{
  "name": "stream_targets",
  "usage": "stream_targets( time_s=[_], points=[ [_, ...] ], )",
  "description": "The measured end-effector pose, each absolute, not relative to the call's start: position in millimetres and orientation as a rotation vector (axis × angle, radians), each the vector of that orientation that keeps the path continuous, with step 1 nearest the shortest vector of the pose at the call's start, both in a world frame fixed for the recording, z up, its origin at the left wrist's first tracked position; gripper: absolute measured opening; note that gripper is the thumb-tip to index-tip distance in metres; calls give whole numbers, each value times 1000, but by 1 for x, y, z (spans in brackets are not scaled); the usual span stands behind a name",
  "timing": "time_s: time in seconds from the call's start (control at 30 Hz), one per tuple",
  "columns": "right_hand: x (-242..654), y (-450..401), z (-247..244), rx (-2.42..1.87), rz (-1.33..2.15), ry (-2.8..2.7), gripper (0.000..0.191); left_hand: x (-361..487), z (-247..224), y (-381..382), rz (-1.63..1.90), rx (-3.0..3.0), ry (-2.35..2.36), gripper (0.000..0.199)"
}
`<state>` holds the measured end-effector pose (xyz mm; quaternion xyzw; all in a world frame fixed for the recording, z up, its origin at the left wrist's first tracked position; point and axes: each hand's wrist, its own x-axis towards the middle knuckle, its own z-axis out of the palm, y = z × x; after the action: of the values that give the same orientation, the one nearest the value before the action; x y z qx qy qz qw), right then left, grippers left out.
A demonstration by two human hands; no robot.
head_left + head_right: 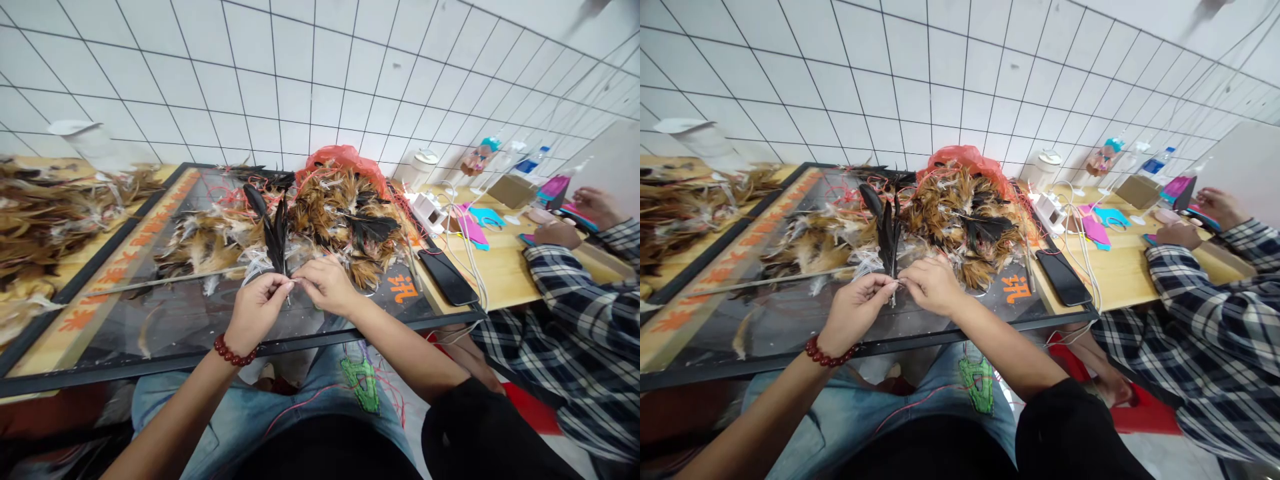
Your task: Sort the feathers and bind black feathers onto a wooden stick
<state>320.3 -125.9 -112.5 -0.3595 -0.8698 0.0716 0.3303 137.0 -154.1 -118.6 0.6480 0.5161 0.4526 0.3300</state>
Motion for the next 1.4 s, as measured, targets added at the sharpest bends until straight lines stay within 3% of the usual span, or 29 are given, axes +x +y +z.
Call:
stream_targets(
  time_s=[0.43, 0.53, 0.73, 1.1, 1.4],
  points=[
    [326, -129, -110, -879, 286, -2227, 16, 137, -117, -151, 1232, 1168, 1238, 27],
    [323, -127, -112, -823, 369, -2215, 13, 137, -117, -151, 1259, 1259, 1197, 24],
    [311, -118, -127, -700, 548, -2283, 38, 140, -121, -151, 1271, 1457, 1251, 18],
    [304, -111, -134, -872, 711, -2101, 23, 147, -126, -164, 1376, 2153, 1530, 13],
    [308, -108, -134, -804, 801, -2082, 19, 148, -125, -164, 1494, 2097, 1499, 8]
  ],
)
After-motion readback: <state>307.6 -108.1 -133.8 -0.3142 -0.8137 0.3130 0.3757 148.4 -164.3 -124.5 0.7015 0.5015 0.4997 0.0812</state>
